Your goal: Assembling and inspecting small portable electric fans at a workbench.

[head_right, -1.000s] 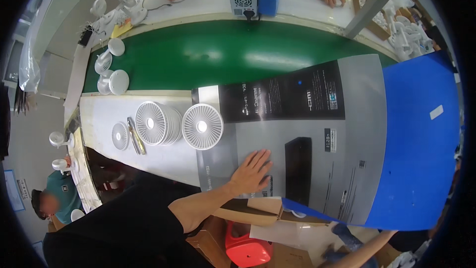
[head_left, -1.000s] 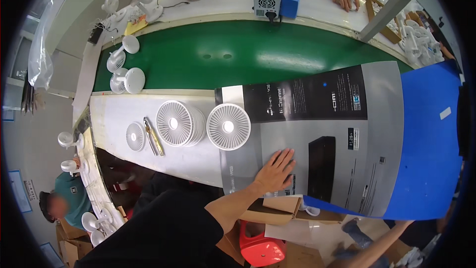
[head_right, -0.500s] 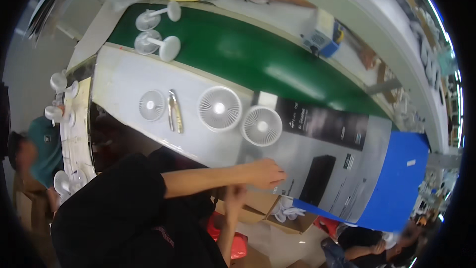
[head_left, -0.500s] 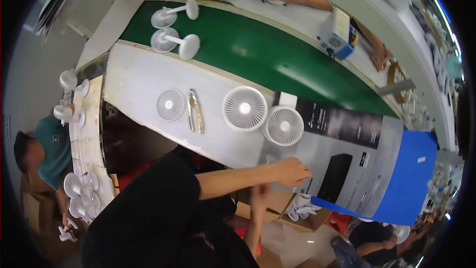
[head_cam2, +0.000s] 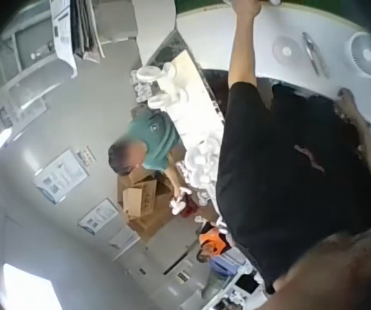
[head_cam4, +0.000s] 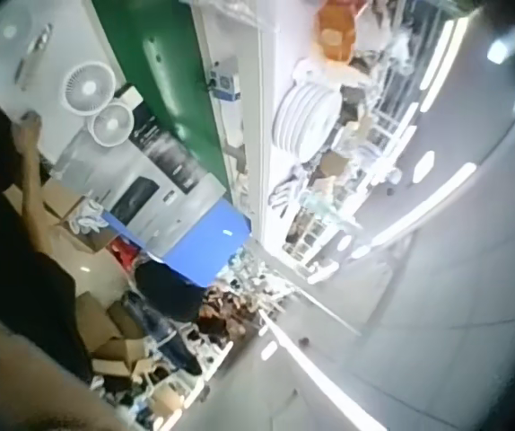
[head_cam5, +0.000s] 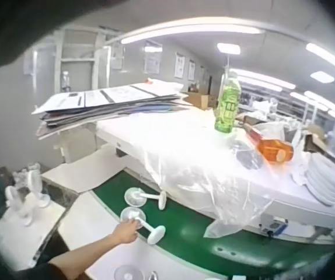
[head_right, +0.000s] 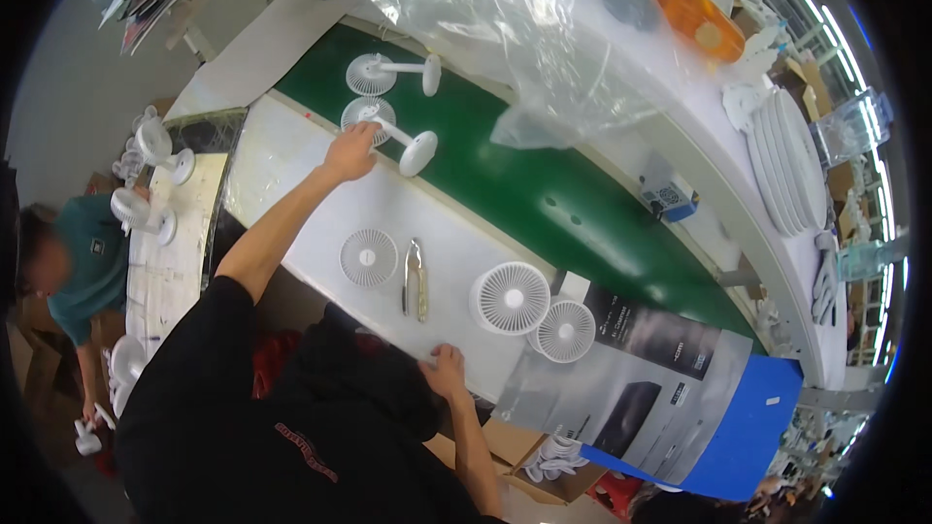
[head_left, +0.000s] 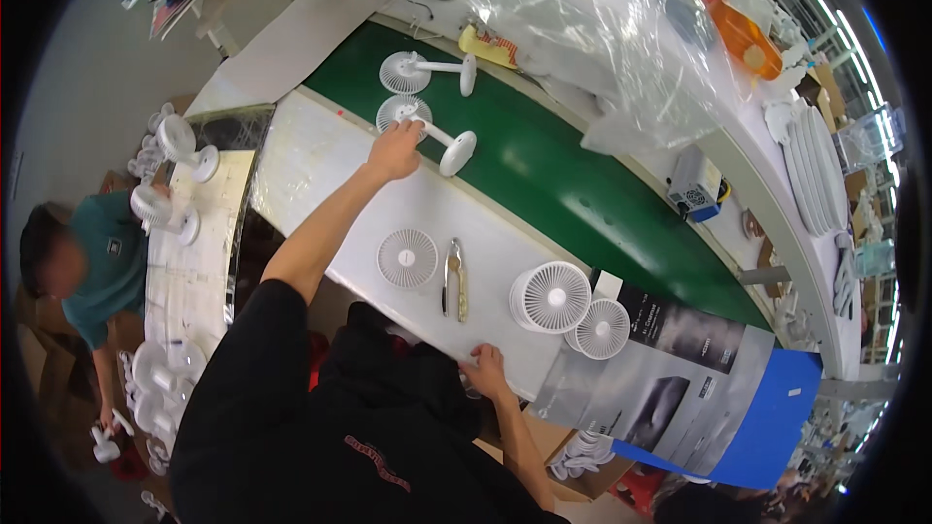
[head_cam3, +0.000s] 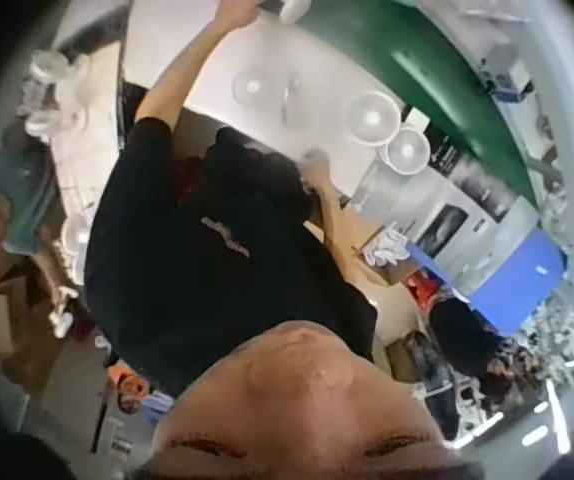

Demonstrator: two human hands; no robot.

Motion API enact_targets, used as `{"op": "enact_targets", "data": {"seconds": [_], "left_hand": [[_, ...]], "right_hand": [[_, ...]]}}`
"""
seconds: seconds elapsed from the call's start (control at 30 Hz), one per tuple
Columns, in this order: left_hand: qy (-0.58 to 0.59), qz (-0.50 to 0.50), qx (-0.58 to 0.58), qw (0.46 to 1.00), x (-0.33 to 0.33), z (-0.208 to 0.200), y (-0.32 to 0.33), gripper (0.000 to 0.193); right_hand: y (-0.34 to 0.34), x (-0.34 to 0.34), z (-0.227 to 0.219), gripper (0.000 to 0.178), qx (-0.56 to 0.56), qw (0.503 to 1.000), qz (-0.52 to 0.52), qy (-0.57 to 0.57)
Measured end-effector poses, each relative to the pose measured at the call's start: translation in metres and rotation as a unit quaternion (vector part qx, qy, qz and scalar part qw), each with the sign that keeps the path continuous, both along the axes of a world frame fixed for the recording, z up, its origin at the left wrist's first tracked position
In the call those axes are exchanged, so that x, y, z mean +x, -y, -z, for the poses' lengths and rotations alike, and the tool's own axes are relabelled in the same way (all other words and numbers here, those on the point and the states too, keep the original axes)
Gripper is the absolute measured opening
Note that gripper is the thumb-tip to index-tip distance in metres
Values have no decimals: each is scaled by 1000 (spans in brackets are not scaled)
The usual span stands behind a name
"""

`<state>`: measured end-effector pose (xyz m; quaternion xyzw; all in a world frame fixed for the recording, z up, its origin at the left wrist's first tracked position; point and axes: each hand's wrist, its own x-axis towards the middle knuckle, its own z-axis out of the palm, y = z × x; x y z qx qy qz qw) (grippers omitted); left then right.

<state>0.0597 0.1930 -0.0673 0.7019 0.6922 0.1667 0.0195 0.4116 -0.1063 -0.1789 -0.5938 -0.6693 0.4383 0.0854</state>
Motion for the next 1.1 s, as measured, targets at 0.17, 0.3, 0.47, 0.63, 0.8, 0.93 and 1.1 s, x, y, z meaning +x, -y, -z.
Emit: {"op": "enact_targets", "data": {"seconds": [0.17, 0.3, 0.47, 0.63, 0.8, 0.93, 1.1], "left_hand": [[-135, 67, 139, 979, -48, 51, -82, 29], [-282, 138, 40, 949, -68, 58, -88, 32], [-251, 235, 22, 939, -80, 36, -79, 23], [-279, 253, -210, 902, -62, -95, -26, 20], [-221, 194, -448, 844, -87, -142, 22, 23], [-118, 216, -560, 791, -108, -95, 27, 31], [64, 145, -585, 795, -107, -73, 37, 37]], "right_hand": [[-8, -29, -8, 47, 4, 993, 68, 97], [-14, -69, -31, 49, -84, 953, 120, 267], [-12, -67, -21, 54, -82, 952, 117, 270], [-28, -64, -25, 50, -71, 951, 130, 271], [-20, -100, -29, 47, 151, 956, 203, 148], [-63, -153, -45, 45, 264, 940, 161, 146], [-74, -167, -28, 49, 248, 933, 159, 208]]}}
